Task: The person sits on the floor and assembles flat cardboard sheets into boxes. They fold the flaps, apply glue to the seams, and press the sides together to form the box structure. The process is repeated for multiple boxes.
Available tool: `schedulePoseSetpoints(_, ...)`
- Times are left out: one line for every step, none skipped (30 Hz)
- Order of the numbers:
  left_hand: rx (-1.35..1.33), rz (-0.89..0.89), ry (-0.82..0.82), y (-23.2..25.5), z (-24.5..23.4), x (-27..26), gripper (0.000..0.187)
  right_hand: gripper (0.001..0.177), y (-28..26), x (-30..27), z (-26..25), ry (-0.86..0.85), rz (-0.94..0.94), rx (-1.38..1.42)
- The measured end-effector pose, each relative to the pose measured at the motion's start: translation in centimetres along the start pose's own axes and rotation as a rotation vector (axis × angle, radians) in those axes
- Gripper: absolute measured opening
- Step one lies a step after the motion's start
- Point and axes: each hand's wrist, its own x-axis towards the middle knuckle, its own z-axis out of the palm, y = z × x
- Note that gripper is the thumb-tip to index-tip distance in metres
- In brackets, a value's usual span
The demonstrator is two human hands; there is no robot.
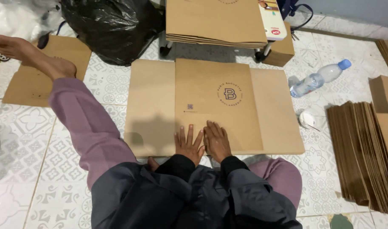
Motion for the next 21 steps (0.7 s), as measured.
schedulePoseSetpoints(-0.001,-0.003,0.001,0.1,-0.8,0.0,0.068,0.049,0.0,0.8,-0.2,-0.001,-0.003,-0.001)
schedulePoseSetpoints(-0.005,-0.008,-0.043,0.2,-1.5,0.1,0.068,0.053,0.0,1.5,-0.4,-0.059,0.041,-0.031)
schedulePoseSetpoints(-0.007,-0.013,-0.090,0.3,-2.3,-0.2,0.067,0.057,-0.1,2.0,-0.5,-0.119,0.087,-0.058)
schedulePoseSetpoints(-0.007,-0.017,-0.093,0.4,-2.5,-0.3,0.067,0.057,0.0,2.6,-0.6,-0.122,0.084,-0.057)
schedulePoseSetpoints(-0.023,-0.011,-0.141,0.3,-2.9,-0.2,0.067,0.058,0.1,3.5,-0.7,-0.135,0.101,-0.081)
schedulePoseSetpoints(-0.040,-0.004,-0.189,0.2,-3.2,0.0,0.067,0.058,0.2,4.5,-0.9,-0.149,0.119,-0.105)
schedulePoseSetpoints(-0.041,-0.013,-0.187,0.2,-2.6,0.1,0.067,0.058,0.3,5.3,-1.0,-0.150,0.110,-0.106)
schedulePoseSetpoints(-0.041,-0.013,-0.110,0.2,-1.9,0.2,0.068,0.059,0.5,6.1,-1.1,-0.171,0.132,-0.117)
schedulePoseSetpoints(-0.043,-0.009,-0.037,0.3,-1.1,0.0,0.069,0.060,0.6,6.6,-1.1,-0.195,0.161,-0.126)
schedulePoseSetpoints(-0.046,-0.012,-0.040,0.4,-1.4,-0.3,0.069,0.060,0.8,7.0,-0.8,-0.200,0.160,-0.128)
schedulePoseSetpoints(-0.045,-0.010,-0.072,0.4,-1.8,-0.2,0.068,0.061,1.0,7.7,-0.8,-0.210,0.174,-0.154)
schedulePoseSetpoints(-0.044,-0.008,-0.103,0.3,-2.3,-0.2,0.068,0.062,1.2,8.4,-0.7,-0.221,0.188,-0.180)
schedulePoseSetpoints(-0.042,-0.012,-0.100,0.4,-3.0,-0.1,0.068,0.062,1.5,9.1,-0.5,-0.218,0.183,-0.181)
schedulePoseSetpoints(-0.064,-0.017,-0.196,0.4,-3.7,0.0,0.067,0.063,1.8,9.9,-0.2,-0.229,0.199,-0.180)
schedulePoseSetpoints(-0.087,-0.023,-0.292,0.4,-4.5,0.2,0.067,0.064,2.1,10.8,0.0,-0.240,0.213,-0.179)
schedulePoseSetpoints(-0.086,-0.028,-0.287,0.3,-5.3,0.2,0.067,0.064,2.3,11.7,-0.1,-0.237,0.207,-0.181)
schedulePoseSetpoints(-0.189,-0.079,-0.174,0.1,-6.0,0.4,0.070,0.066,2.5,12.7,-0.2,-0.257,0.219,-0.191)
schedulePoseSetpoints(-0.291,-0.128,-0.059,0.0,-6.7,0.5,0.073,0.067,2.7,13.7,-0.3,-0.277,0.232,-0.202)
schedulePoseSetpoints(-0.290,-0.138,-0.055,-0.1,-7.3,0.5,0.073,0.067,2.6,14.7,-0.8,-0.277,0.221,-0.203)
schedulePoseSetpoints(-0.442,-0.211,0.113,-0.1,-7.9,0.5,0.077,0.067,2.5,15.8,-1.2,-0.301,0.241,-0.217)
schedulePoseSetpoints(-0.589,-0.281,0.286,-0.3,-8.6,0.6,0.082,0.066,2.4,16.9,-1.7,-0.324,0.261,-0.229)
